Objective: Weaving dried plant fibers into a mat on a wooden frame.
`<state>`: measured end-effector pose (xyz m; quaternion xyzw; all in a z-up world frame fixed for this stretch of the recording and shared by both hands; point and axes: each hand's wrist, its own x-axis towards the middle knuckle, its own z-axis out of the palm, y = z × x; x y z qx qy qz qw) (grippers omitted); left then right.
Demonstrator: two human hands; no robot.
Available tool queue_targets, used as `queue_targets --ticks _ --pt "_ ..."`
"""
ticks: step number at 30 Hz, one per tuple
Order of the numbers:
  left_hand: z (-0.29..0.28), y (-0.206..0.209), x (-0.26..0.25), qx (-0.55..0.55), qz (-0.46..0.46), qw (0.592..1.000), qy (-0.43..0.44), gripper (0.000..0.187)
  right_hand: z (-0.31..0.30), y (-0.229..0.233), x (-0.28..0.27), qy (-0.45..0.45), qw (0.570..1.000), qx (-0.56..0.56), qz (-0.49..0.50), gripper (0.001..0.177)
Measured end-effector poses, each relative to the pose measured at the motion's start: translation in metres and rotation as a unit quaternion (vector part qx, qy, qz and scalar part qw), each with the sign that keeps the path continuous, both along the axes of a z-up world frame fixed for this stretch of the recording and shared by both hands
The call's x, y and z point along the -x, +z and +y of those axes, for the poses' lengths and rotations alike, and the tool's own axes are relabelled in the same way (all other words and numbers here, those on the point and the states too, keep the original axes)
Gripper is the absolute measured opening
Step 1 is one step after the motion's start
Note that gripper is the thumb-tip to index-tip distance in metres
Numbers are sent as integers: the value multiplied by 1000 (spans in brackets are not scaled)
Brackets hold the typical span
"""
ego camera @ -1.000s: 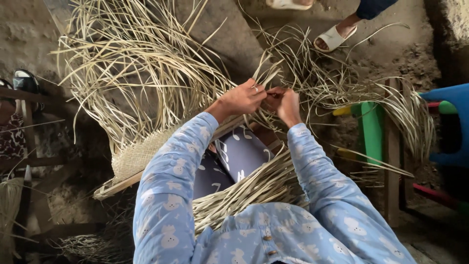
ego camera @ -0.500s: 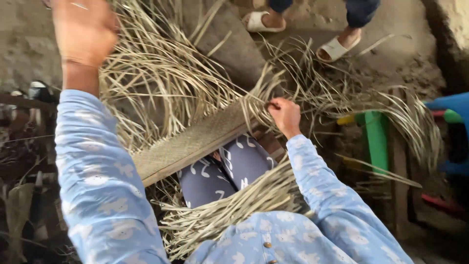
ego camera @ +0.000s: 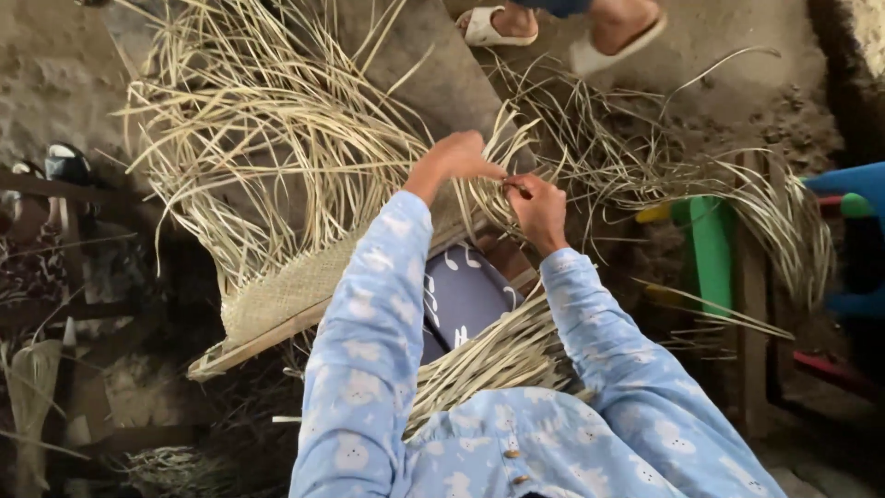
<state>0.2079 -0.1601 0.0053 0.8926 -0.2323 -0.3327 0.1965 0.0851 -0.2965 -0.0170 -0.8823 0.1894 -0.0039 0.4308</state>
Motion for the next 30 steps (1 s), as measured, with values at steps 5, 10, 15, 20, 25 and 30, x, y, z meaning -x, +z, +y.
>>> queue_targets --ticks 5,10,15,20,25,30 --pt "-7 21 -1 59 73 996 11 47 0 -1 -1 2 1000 10 -15 13" --pt "-12 14 3 59 87 994 0 45 1 2 7 -20 999 -7 -28 14" --pt "-11 14 10 63 79 994 30 43 5 3 11 -23 997 -44 -57 14" --pt "-8 24 21 95 47 994 -1 17 4 -18 16 -131 936 -324 25 17" --pt "-6 38 28 111 39 993 -16 19 8 -6 15 -177 867 -457 93 25" --pt "-9 38 27 99 29 994 -20 21 10 -1 16 -170 831 -519 103 25"
